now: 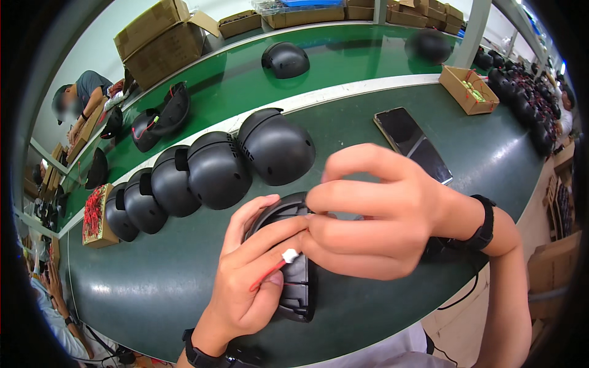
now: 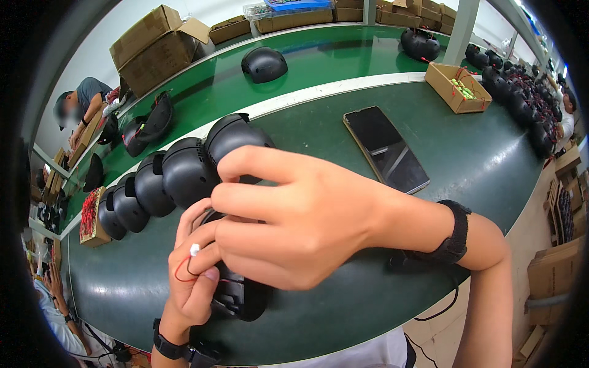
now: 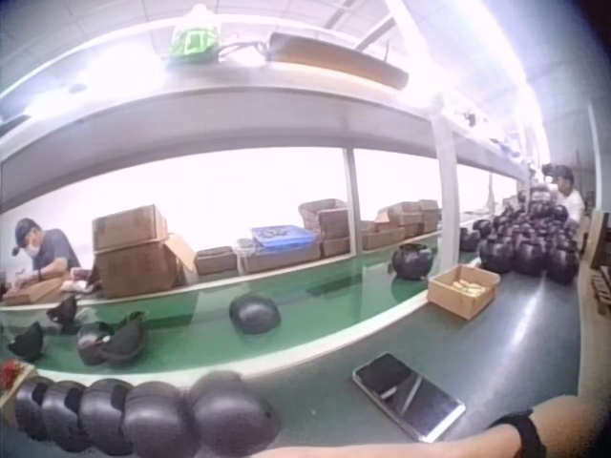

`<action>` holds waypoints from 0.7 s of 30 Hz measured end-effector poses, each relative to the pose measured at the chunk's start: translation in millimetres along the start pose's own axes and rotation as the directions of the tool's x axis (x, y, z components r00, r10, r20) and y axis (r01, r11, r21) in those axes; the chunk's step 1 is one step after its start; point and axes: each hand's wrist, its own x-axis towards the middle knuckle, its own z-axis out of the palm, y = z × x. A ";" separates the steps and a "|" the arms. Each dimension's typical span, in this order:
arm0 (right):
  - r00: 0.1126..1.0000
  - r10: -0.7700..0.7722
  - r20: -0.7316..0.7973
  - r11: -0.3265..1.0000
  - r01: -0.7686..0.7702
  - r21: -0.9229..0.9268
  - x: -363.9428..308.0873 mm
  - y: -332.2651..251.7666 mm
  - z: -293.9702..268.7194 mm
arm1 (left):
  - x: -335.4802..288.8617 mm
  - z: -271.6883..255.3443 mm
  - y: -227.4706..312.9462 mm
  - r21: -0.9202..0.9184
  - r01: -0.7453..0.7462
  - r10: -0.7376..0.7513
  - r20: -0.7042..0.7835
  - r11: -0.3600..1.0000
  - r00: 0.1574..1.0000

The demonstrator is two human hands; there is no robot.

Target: Assemble internal wires and components into a black plastic circular housing unit.

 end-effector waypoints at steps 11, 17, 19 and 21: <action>0.772 0.360 0.525 0.137 -0.600 0.788 -36.2 23.8 3.4 | -2.8 1.2 -3.7 -0.058 0.006 -0.007 -0.012 0.998 1.000; 0.554 0.535 0.637 -0.510 -0.389 0.767 -46.9 -13.3 26.2 | -6.9 6.9 -9.3 -0.170 0.029 -0.050 -0.120 0.985 0.991; 0.530 0.561 0.636 -0.503 -0.392 0.770 -41.9 -16.6 26.1 | -7.9 6.7 -8.8 -0.044 -0.012 0.006 -0.120 0.999 0.993; 0.510 0.592 0.624 -0.479 -0.401 0.781 -43.5 -17.8 29.5 | -7.5 8.5 -7.6 -0.045 -0.016 0.010 -0.135 0.999 0.991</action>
